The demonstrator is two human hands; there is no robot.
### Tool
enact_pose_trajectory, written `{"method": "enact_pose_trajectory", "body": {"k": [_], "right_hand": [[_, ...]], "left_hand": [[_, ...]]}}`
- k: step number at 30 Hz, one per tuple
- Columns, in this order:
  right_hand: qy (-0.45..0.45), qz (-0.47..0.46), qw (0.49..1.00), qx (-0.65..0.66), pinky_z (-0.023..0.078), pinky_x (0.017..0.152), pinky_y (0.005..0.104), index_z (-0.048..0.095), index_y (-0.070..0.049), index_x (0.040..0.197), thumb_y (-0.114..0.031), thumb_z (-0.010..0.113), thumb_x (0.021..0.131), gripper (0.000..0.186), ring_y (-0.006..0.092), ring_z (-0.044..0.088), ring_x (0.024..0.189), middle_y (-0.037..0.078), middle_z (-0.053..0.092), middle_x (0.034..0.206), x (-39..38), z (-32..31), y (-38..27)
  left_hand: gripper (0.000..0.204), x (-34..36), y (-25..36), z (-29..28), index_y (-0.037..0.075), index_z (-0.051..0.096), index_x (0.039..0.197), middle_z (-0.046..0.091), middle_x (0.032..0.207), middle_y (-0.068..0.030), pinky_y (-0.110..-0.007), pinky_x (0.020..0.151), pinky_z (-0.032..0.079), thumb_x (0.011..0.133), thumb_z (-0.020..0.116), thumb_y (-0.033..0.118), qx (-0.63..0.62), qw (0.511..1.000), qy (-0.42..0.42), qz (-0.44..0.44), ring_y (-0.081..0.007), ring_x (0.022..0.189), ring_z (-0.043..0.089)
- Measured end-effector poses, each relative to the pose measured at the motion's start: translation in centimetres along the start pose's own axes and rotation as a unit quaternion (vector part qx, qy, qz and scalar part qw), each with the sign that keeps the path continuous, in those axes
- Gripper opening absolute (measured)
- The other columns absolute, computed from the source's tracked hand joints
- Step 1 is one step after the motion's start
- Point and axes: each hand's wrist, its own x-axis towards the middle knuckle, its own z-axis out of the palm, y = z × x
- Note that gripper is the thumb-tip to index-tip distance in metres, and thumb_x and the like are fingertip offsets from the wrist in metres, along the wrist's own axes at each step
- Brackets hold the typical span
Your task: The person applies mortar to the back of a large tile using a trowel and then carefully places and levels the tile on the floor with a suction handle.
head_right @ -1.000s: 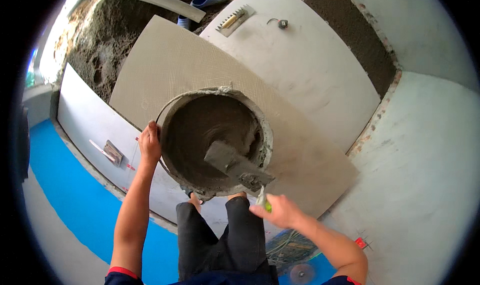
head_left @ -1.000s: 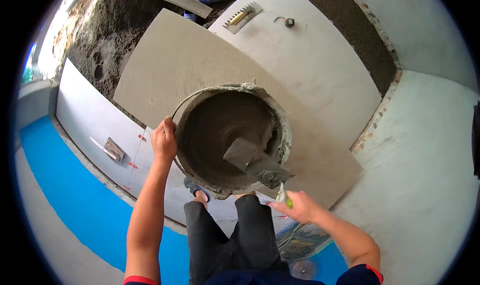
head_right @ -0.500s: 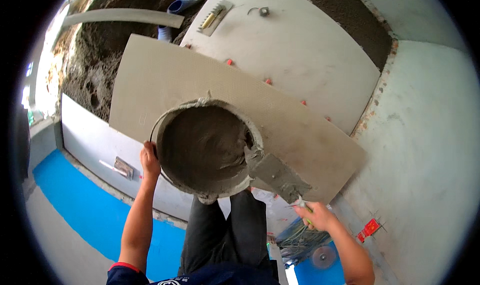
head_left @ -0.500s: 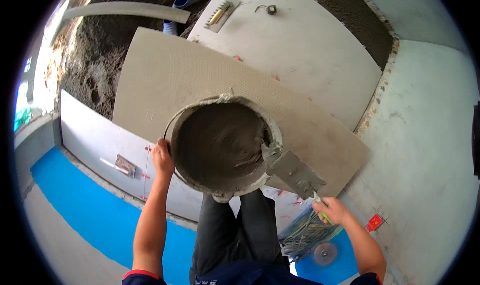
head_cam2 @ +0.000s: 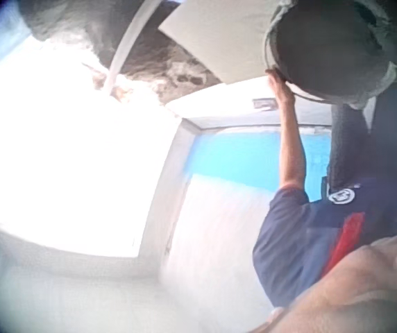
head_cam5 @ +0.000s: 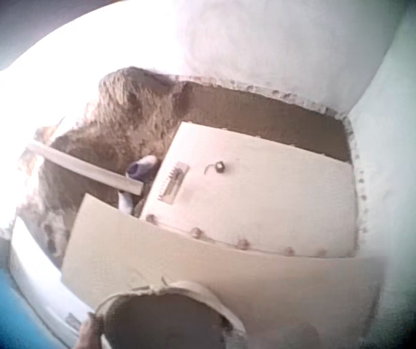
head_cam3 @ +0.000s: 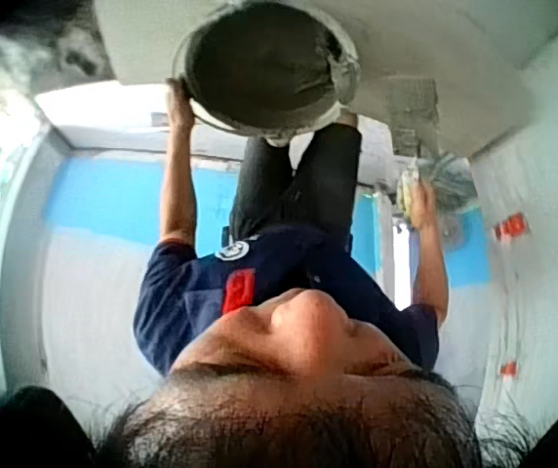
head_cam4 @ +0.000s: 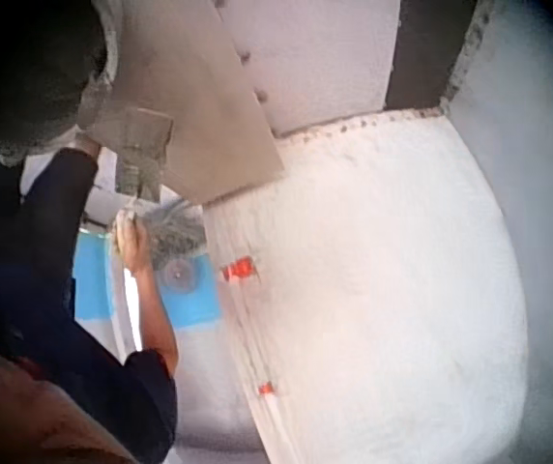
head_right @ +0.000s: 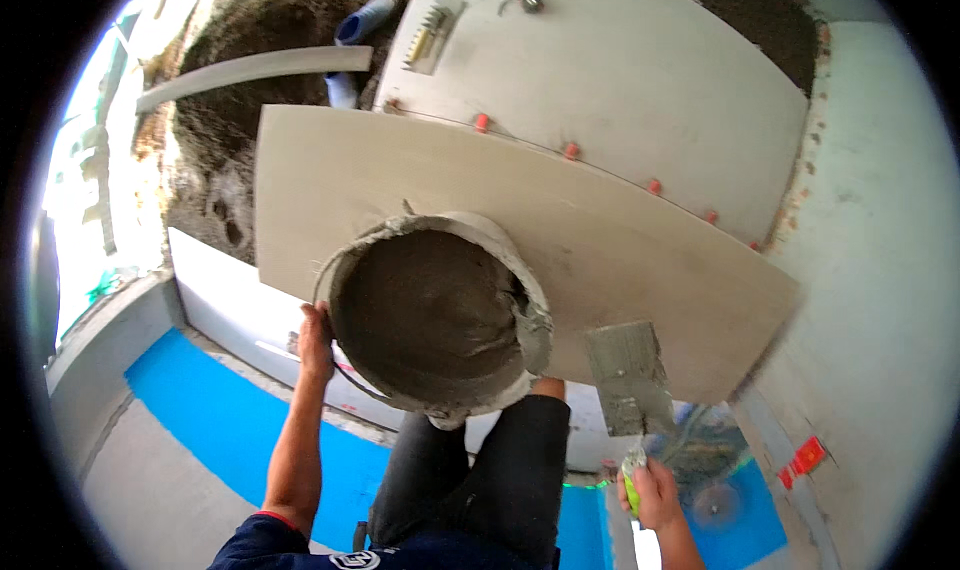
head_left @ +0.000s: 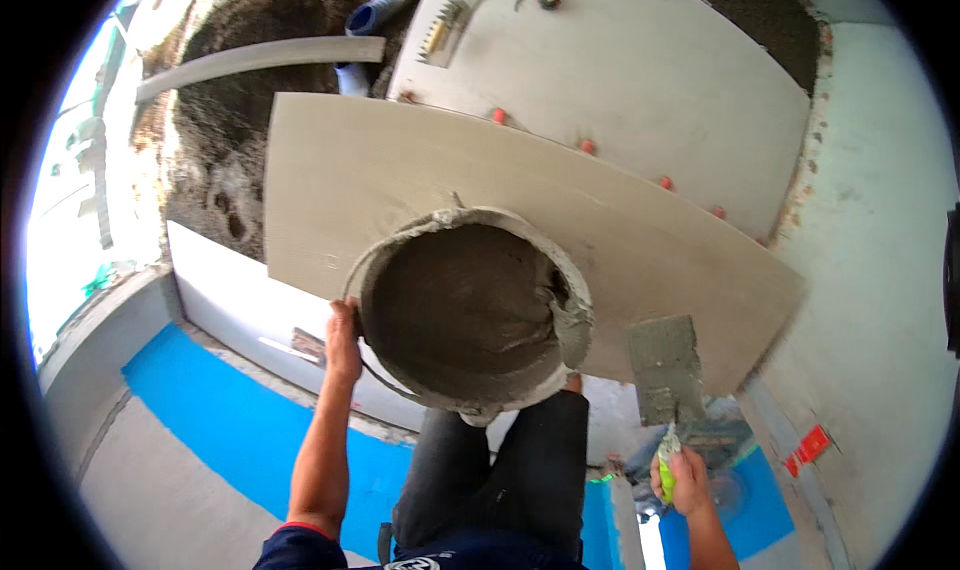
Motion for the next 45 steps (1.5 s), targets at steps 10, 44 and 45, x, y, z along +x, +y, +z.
{"method": "enact_pose_trajectory", "body": {"k": [10,44,45], "right_hand": [[-0.048,-0.136,0.9,-0.41,0.05,0.067,0.0434,0.057,0.003,0.104,-0.033,0.063,0.082,0.042,0.0338,0.063,0.071,0.021,0.064,0.085,0.3,-2.2,-3.3],[0.143,-0.34,0.717,-0.591,0.054,0.051,0.0357,0.048,0.002,0.103,-0.009,0.056,0.079,0.027,0.0283,0.066,0.066,0.018,0.06,0.086,8.7,-0.6,-4.5],[0.17,-0.321,0.695,-0.62,0.053,0.051,0.0347,0.048,0.001,0.101,-0.008,0.056,0.078,0.027,0.0289,0.066,0.066,0.018,0.06,0.084,10.4,0.8,-4.5]], "left_hand": [[0.041,-7.7,7.9,8.0,0.001,0.057,0.09,0.05,0.063,-0.0009,-0.026,0.053,0.036,0.1,0.039,0.037,0.155,0.98,0.03,0.118,-0.0089,0.058,0.044],[0.024,-15.6,8.7,28.6,0.0,0.044,0.091,0.051,0.09,-0.0174,-0.041,0.052,0.039,0.081,0.064,0.01,0.346,0.826,-0.15,0.42,-0.035,0.069,0.052],[0.024,-15.6,8.7,28.9,0.0,0.044,0.09,0.052,0.09,-0.0172,-0.041,0.052,0.039,0.081,0.064,0.01,0.339,0.828,-0.152,0.42,-0.0346,0.068,0.051]]}}
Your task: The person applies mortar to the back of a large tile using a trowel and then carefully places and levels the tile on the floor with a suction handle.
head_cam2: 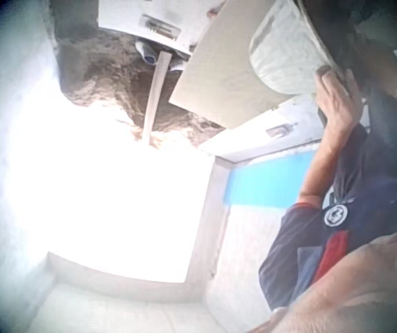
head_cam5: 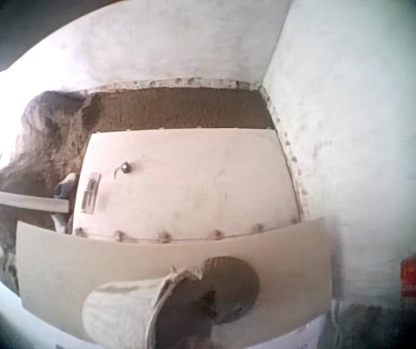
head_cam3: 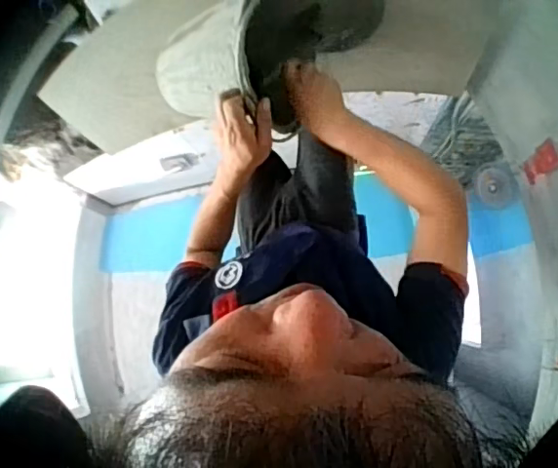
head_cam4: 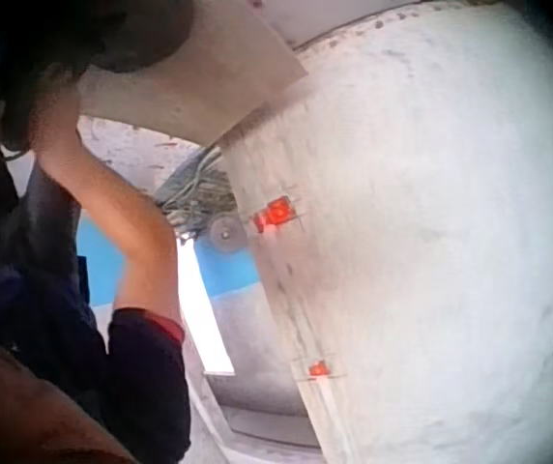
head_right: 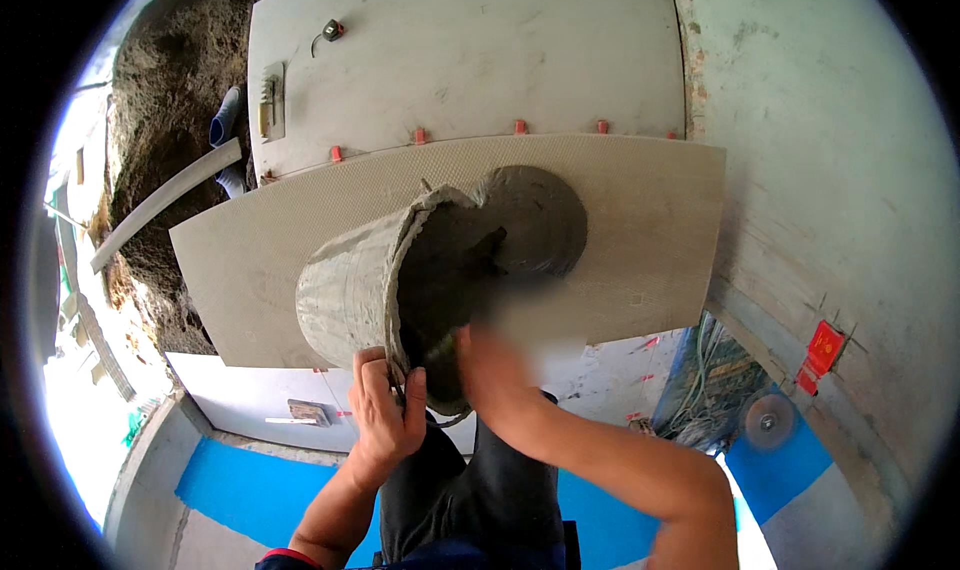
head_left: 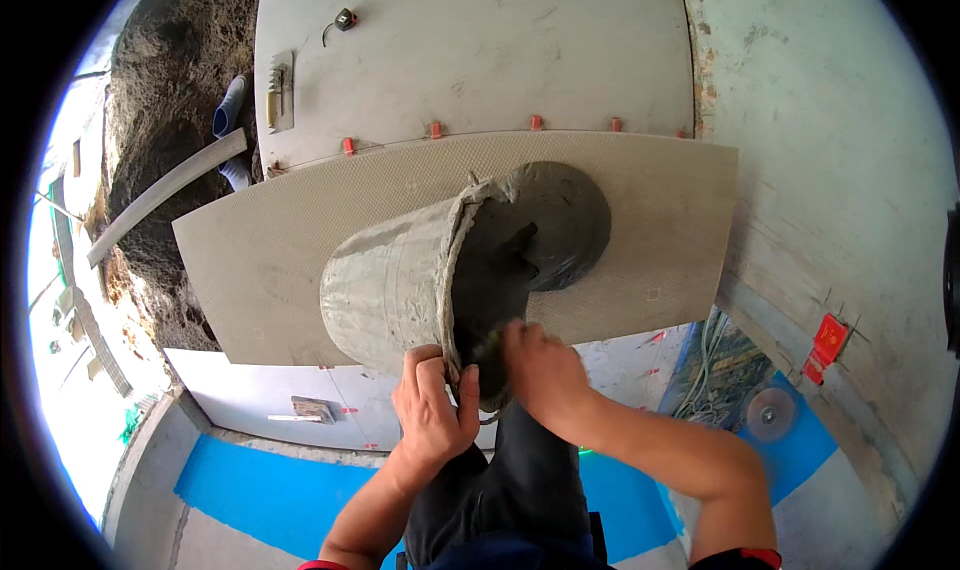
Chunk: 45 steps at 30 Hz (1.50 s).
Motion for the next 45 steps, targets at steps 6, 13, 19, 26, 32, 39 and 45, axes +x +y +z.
{"method": "enact_pose_trajectory", "body": {"k": [6,13,19,26,32,39,45], "right_hand": [[-0.022,0.078,0.994,0.077,0.054,0.057,0.0398,0.046,0.0,0.102,-0.01,0.055,0.083,0.024,0.0332,0.066,0.069,0.019,0.062,0.082,2.6,2.9,2.7],[-0.114,0.238,0.964,-0.03,0.053,0.06,0.0448,0.046,-0.002,0.101,-0.02,0.057,0.087,0.026,0.0372,0.065,0.072,0.021,0.063,0.085,-5.4,2.6,10.5],[-0.198,0.303,0.931,0.044,0.052,0.063,0.0463,0.046,0.003,0.109,-0.027,0.054,0.09,0.036,0.0392,0.064,0.074,0.024,0.062,0.088,-10.7,-1.1,9.5],[-0.166,0.097,0.978,0.085,0.053,0.056,0.0425,0.048,0.004,0.108,-0.019,0.053,0.088,0.031,0.0333,0.066,0.069,0.02,0.062,0.085,-3.6,-1.8,-1.0],[-0.157,0.106,0.981,-0.045,0.054,0.06,0.0364,0.051,0.003,0.103,-0.009,0.055,0.081,0.025,0.03,0.067,0.077,0.018,0.064,0.087,-0.4,1.8,2.8],[-0.201,0.201,0.957,-0.05,0.053,0.062,0.0411,0.051,0.001,0.103,-0.022,0.057,0.087,0.028,0.0343,0.066,0.077,0.022,0.064,0.087,-6.5,-2.0,8.9],[-0.332,0.316,0.799,0.391,0.05,0.061,0.035,0.056,0.0,0.1,-0.037,0.063,0.086,0.04,0.0215,0.065,0.067,0.017,0.064,0.082,-10.8,-2.9,12.3]], "left_hand": [[0.021,0.7,-0.2,-1.5,0.0,0.045,0.088,0.051,0.085,-0.0165,-0.038,0.051,0.038,0.08,0.064,0.005,-0.033,0.999,-0.003,-0.021,-0.0316,0.064,0.049],[0.019,-0.1,-1.6,-3.4,-0.001,0.044,0.086,0.046,0.079,-0.0143,-0.034,0.053,0.034,0.078,0.061,-0.002,-0.064,0.998,-0.009,-0.006,-0.0245,0.062,0.043],[0.014,-1.1,-5.5,-7.1,-0.001,0.044,0.086,0.046,0.081,-0.0149,-0.032,0.06,0.036,0.082,0.057,0.002,-0.098,0.995,0.021,-0.015,-0.0219,0.07,0.044],[0.021,-0.3,-4.4,-6.3,-0.001,0.043,0.086,0.046,0.08,-0.0156,-0.035,0.055,0.034,0.08,0.062,0.005,-0.061,0.998,-0.021,0.02,-0.0257,0.063,0.043],[0.023,-0.3,-3.0,-5.0,-0.001,0.045,0.087,0.052,0.081,-0.0163,-0.037,0.052,0.036,0.076,0.065,0.002,-0.041,0.998,-0.015,0.037,-0.0291,0.06,0.047],[0.014,-1.7,-6.3,-7.2,0.001,0.044,0.088,0.039,0.079,-0.0065,-0.03,0.055,0.028,0.087,0.054,0.011,-0.057,0.998,0.012,0.009,-0.0141,0.065,0.032],[0.015,-5.0,-9.8,-11.8,0.001,0.047,0.097,0.043,0.081,-0.0018,-0.026,0.063,0.032,0.096,0.047,0.016,-0.192,0.937,0.105,-0.272,-0.0097,0.071,0.036]]}}
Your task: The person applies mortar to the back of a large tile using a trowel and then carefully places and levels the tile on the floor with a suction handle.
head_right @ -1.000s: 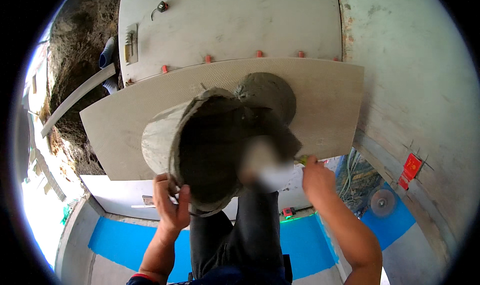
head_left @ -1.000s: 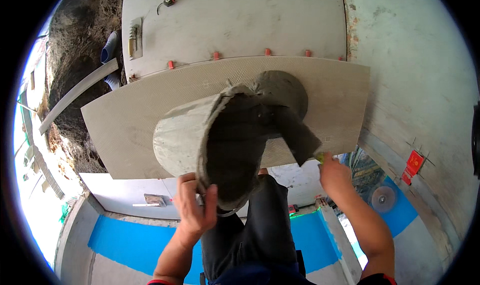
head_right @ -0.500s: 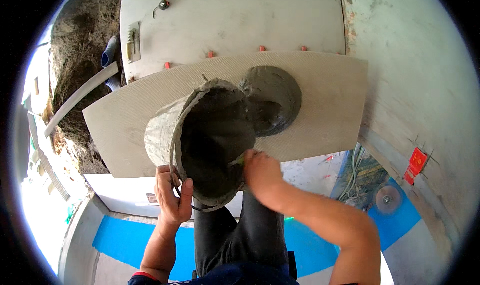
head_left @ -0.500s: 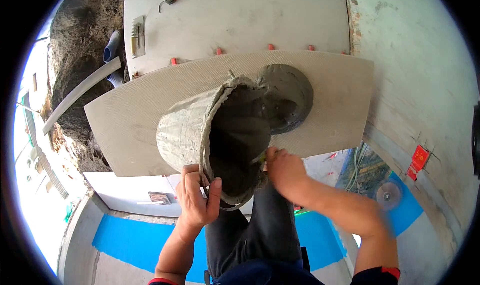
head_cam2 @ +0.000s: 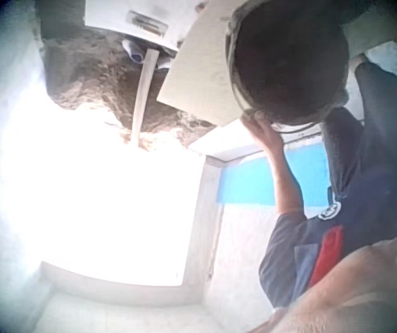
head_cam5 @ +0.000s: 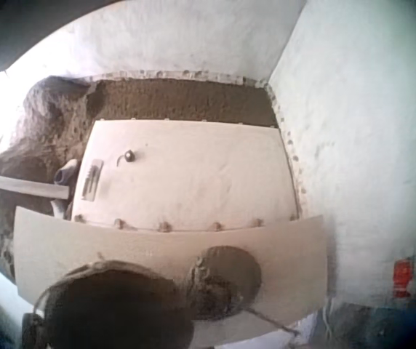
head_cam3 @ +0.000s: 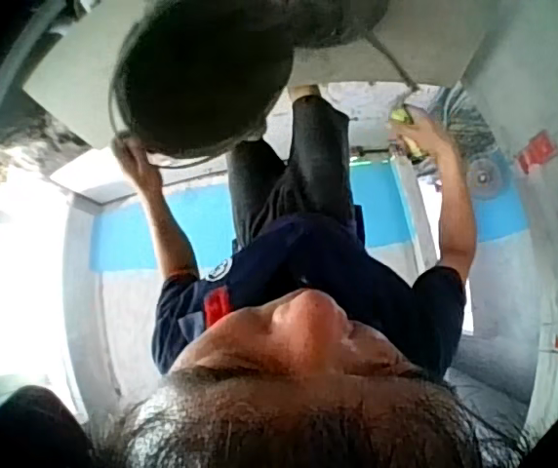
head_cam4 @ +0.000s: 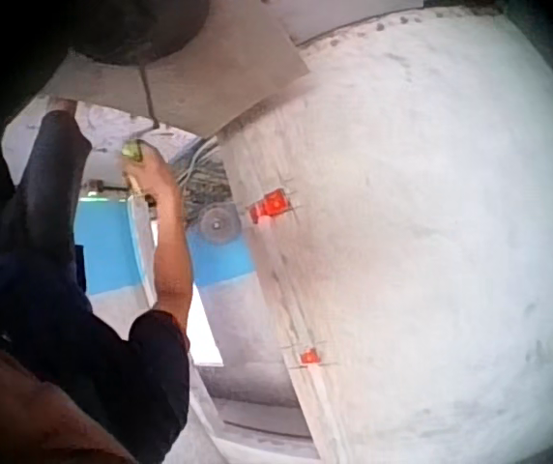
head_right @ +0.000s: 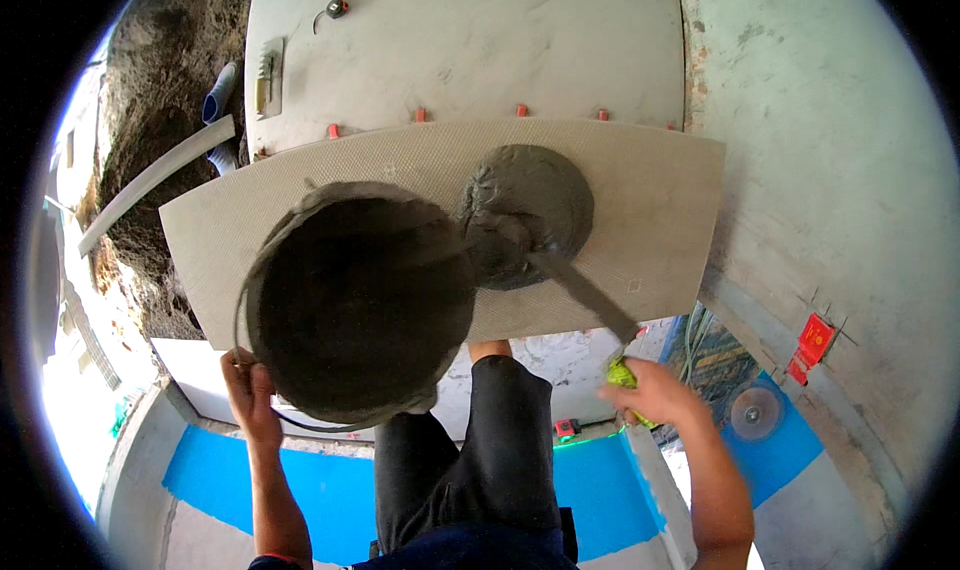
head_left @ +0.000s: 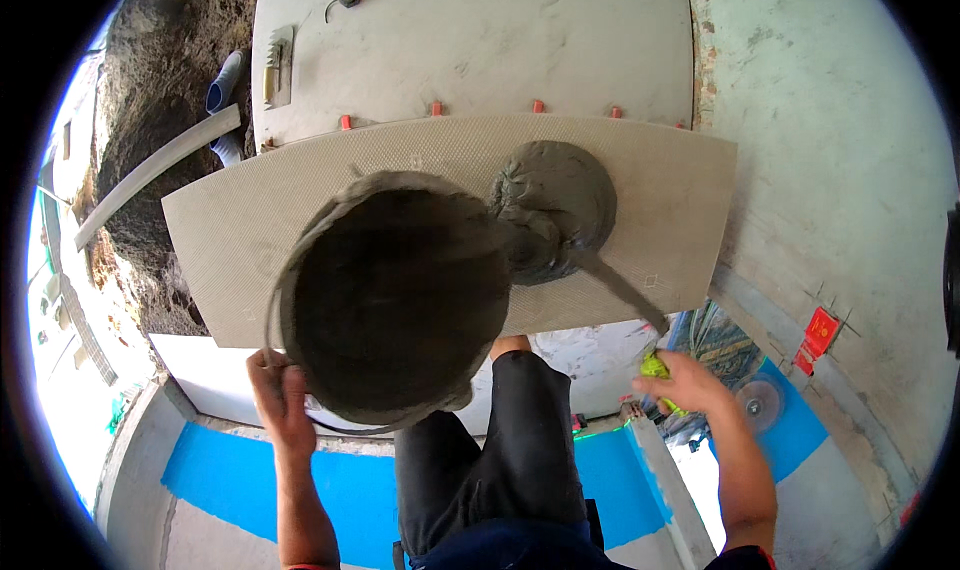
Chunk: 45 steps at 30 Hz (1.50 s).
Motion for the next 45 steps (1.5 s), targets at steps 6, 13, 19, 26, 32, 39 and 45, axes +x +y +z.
{"method": "enact_pose_trajectory", "body": {"k": [6,13,19,26,32,39,45], "right_hand": [[0.213,-0.065,0.964,0.142,0.045,0.048,0.0311,0.055,-0.004,0.092,-0.043,0.056,0.091,0.039,0.0161,0.056,0.052,0.007,0.059,0.068,4.7,5.5,-1.7],[0.215,-0.117,0.925,0.292,0.044,0.048,0.0338,0.05,-0.003,0.084,-0.041,0.052,0.093,0.039,0.0194,0.057,0.051,0.008,0.053,0.059,6.3,9.7,-1.5],[0.399,-0.309,0.816,-0.283,0.045,0.05,0.0358,0.053,-0.006,0.086,-0.035,0.062,0.085,0.031,0.0267,0.06,0.059,0.011,0.056,0.07,-1.8,8.7,-8.9],[0.466,-0.374,0.623,-0.505,0.047,0.061,0.0381,0.056,-0.005,0.087,-0.036,0.069,0.076,0.035,0.0304,0.06,0.071,0.012,0.059,0.082,4.0,-0.7,-14.7],[0.462,-0.433,0.624,-0.458,0.047,0.058,0.0408,0.057,-0.004,0.089,-0.033,0.069,0.074,0.035,0.033,0.059,0.069,0.015,0.061,0.085,10.0,-4.4,-13.4],[0.364,-0.397,0.792,-0.286,0.042,0.053,0.0429,0.056,0.0,0.094,-0.032,0.061,0.081,0.035,0.0371,0.056,0.058,0.019,0.055,0.063,14.9,-1.9,-4.4],[0.219,-0.284,0.934,-0.001,0.041,0.053,0.0387,0.055,-0.001,0.088,-0.054,0.048,0.088,0.054,0.0297,0.056,0.055,0.014,0.051,0.058,11.1,9.2,1.8]], "left_hand": [[0.03,3.2,-7.6,-6.8,0.003,0.054,0.106,0.05,0.083,0.0013,-0.023,0.068,0.036,0.102,0.038,0.028,-0.107,0.989,0.08,-0.065,-0.0074,0.075,0.044],[0.034,4.4,-8.2,-7.6,0.002,0.055,0.106,0.055,0.088,-0.001,-0.025,0.072,0.038,0.101,0.039,0.031,-0.142,0.986,0.061,-0.058,-0.0095,0.078,0.047],[0.02,1.3,-0.9,-1.1,0.001,0.054,0.097,0.05,0.072,-0.0006,-0.026,0.054,0.036,0.098,0.046,0.02,0.024,1.0,0.006,-0.008,-0.0092,0.063,0.043],[0.025,1.4,2.4,2.9,0.001,0.052,0.1,0.049,0.065,-0.0098,-0.032,0.054,0.04,0.092,0.058,0.023,0.006,0.997,0.056,0.05,-0.0198,0.055,0.047],[0.023,1.4,2.4,3.3,0.0,0.052,0.101,0.05,0.065,-0.009,-0.029,0.055,0.04,0.091,0.059,0.019,-0.027,0.997,0.055,0.043,-0.0169,0.057,0.046],[0.025,2.9,2.4,2.3,-0.003,0.052,0.1,0.051,0.08,-0.0001,-0.02,0.066,0.037,0.092,0.06,0.02,-0.132,0.987,0.092,-0.001,-0.0061,0.073,0.044],[0.026,3.6,3.9,4.5,-0.001,0.052,0.103,0.048,0.07,0.002,-0.019,0.058,0.032,0.091,0.062,0.019,-0.184,0.973,0.14,0.01,-0.0051,0.065,0.039]]}}
